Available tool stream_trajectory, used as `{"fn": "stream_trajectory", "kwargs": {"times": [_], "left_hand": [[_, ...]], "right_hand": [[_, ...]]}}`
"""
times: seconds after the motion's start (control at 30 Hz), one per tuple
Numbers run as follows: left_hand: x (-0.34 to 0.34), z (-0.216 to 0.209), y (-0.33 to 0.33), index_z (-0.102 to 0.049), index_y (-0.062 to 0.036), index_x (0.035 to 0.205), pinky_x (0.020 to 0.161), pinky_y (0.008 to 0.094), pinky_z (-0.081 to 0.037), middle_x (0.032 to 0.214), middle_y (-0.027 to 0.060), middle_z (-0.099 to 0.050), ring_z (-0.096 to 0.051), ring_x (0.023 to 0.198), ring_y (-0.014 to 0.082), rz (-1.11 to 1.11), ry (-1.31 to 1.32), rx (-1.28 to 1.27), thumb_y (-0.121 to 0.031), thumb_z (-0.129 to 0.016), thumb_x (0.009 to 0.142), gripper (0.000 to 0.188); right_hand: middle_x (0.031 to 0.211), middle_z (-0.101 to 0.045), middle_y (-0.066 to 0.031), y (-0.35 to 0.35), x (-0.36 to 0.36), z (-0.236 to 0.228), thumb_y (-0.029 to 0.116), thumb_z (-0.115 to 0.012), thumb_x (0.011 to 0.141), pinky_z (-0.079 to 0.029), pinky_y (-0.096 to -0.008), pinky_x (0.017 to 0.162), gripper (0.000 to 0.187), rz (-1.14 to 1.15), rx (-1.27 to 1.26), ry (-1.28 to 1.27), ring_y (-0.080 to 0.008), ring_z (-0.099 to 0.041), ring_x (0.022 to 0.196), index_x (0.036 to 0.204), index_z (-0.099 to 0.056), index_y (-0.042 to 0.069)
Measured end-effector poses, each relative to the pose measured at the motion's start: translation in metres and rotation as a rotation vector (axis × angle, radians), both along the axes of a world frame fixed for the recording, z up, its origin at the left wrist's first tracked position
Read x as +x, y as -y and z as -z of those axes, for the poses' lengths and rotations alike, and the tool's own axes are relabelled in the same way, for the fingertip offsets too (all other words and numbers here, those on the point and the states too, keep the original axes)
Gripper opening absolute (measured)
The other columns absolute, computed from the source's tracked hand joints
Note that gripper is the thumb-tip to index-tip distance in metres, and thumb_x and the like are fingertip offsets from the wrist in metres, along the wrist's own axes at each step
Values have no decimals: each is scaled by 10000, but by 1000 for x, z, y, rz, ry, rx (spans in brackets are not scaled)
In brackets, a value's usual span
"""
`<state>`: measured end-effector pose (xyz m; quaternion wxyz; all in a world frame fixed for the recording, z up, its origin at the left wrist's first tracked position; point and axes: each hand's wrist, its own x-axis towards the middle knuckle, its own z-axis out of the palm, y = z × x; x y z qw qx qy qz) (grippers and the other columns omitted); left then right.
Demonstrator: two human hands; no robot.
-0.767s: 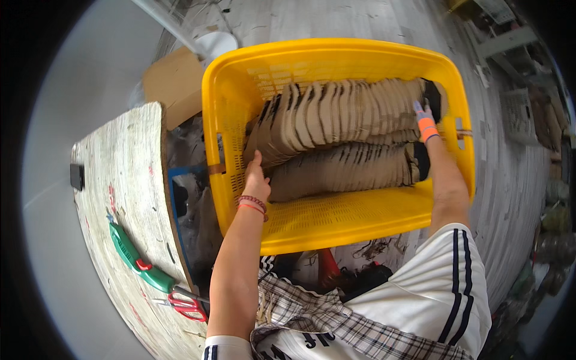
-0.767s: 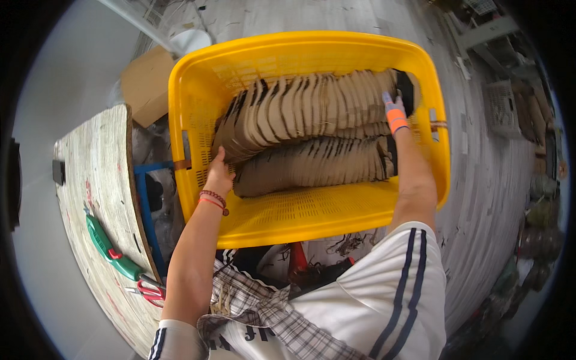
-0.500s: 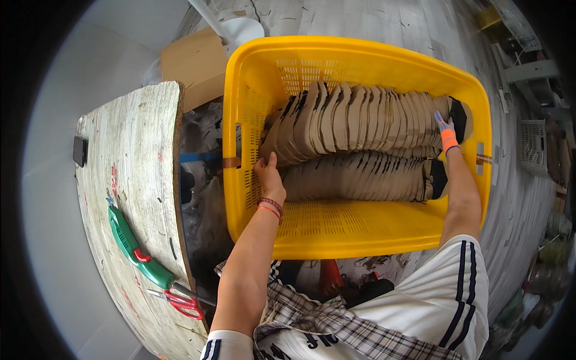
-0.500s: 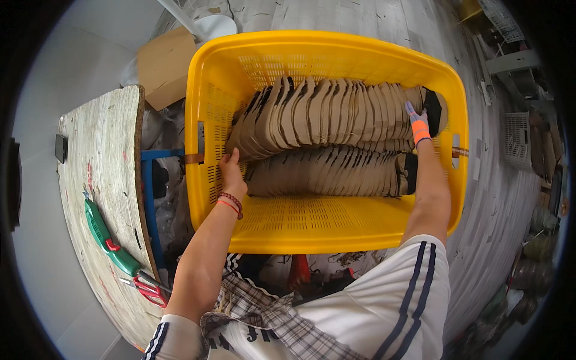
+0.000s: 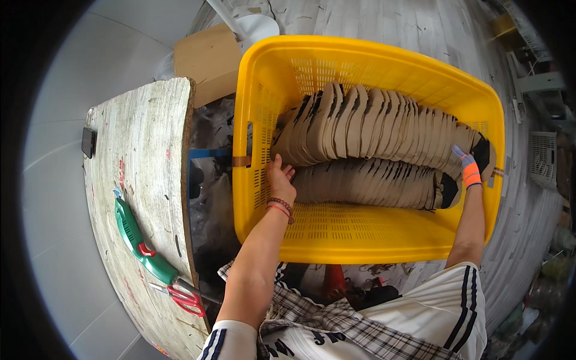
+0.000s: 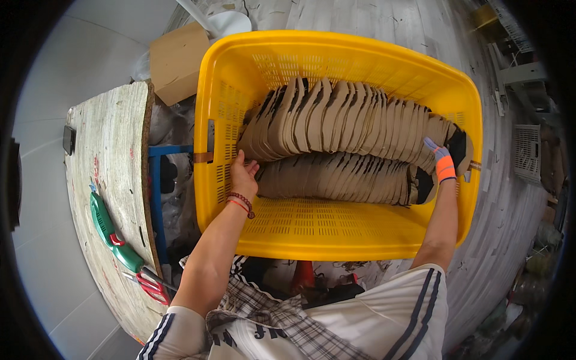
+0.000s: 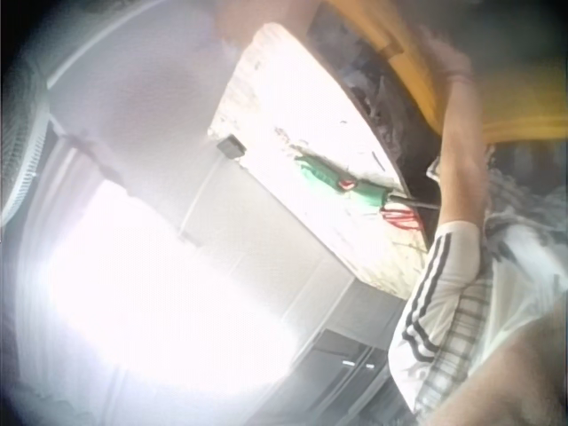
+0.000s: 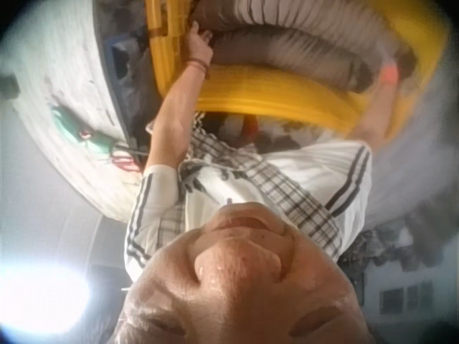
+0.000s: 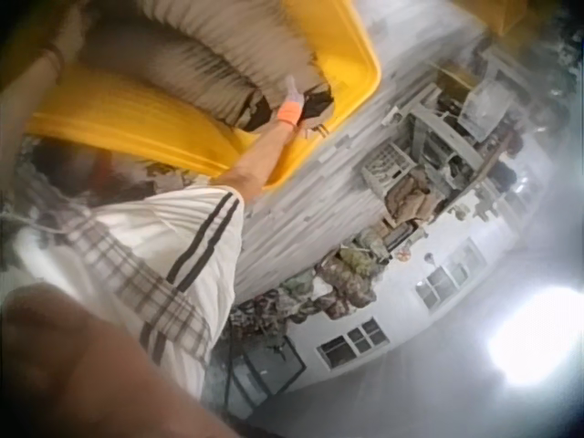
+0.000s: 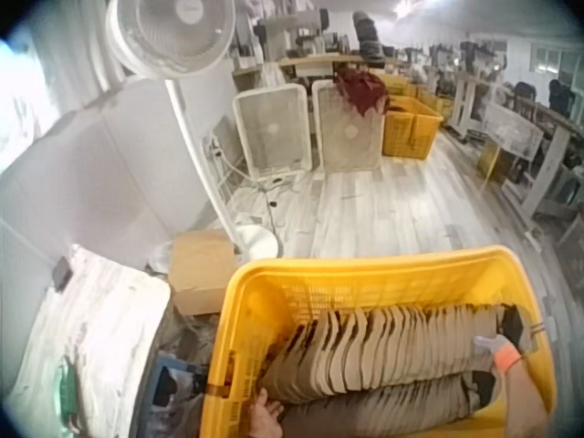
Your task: The person repeatedly trims the edges of cylindrical cardboard parts using scissors, then stacks the finished pieces on the table and transfers them into a yellow basket. A green handheld tool is also used briefly on the parts.
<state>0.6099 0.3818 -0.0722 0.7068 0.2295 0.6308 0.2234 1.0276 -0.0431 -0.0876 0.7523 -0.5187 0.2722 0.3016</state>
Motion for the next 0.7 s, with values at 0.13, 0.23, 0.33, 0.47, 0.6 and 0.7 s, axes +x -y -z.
{"fn": "stream_trajectory", "kwargs": {"times": [0.13, 0.23, 0.33, 0.47, 0.6, 0.7], "left_hand": [[-3, 4, 1, -421, -100, 1339, 727, 328, -430, 1283, 43, -472, -551, 933, 218, -21, 48, -108, -397, -648, 909, 570], [-7, 3, 1, -475, -109, 1214, 811, 371, -382, 1136, 32, -457, -498, 874, 214, -133, 121, -197, -427, -649, 905, 476], [-13, 16, -2, -477, -114, 1121, 871, 409, -352, 992, 28, -413, -440, 832, 202, -189, 203, -280, -468, -655, 892, 457], [-22, 21, -12, -446, -124, 1253, 913, 436, -351, 1093, 56, -443, -461, 925, 225, -180, 211, -366, -519, -665, 869, 594], [-23, 1, -2, -297, -108, 1452, 978, 460, -349, 1349, 115, -408, -451, 1142, 291, -95, 41, -238, -534, -650, 872, 801], [-2, 21, 8, -243, -77, 1496, 1017, 443, -350, 1417, 148, -390, -405, 1276, 311, 96, 43, -132, -525, -636, 885, 853]], "right_hand": [[1552, -236, -178, 17, -10, 15, 126, -204, 1021, -286, -443, 1156, 488, -628, -443, 210, -318, -237, 1431, 1468, -239, -64], [1550, -252, -165, 5, -16, 20, 107, -244, 1006, -296, -416, 1153, 494, -598, -496, 239, -303, -256, 1429, 1480, -250, -31], [1555, -243, -153, 26, -13, 42, 108, -278, 994, -278, -394, 1163, 519, -378, -356, 186, -298, -244, 1435, 1503, -232, 18], [1582, -168, -127, 26, -14, 51, 112, -327, 973, -240, -475, 1174, 577, 13, -86, 2, -336, -176, 1452, 1526, -171, 65], [1593, -103, -130, 12, -8, 58, 87, -299, 973, -208, -551, 1168, 580, -400, -357, 107, -401, -122, 1448, 1528, -131, 62], [1592, -77, -156, 105, 62, 65, 64, -270, 982, -179, -594, 1161, 599, 150, 66, -42, -433, -125, 1438, 1536, -44, 100]]}}
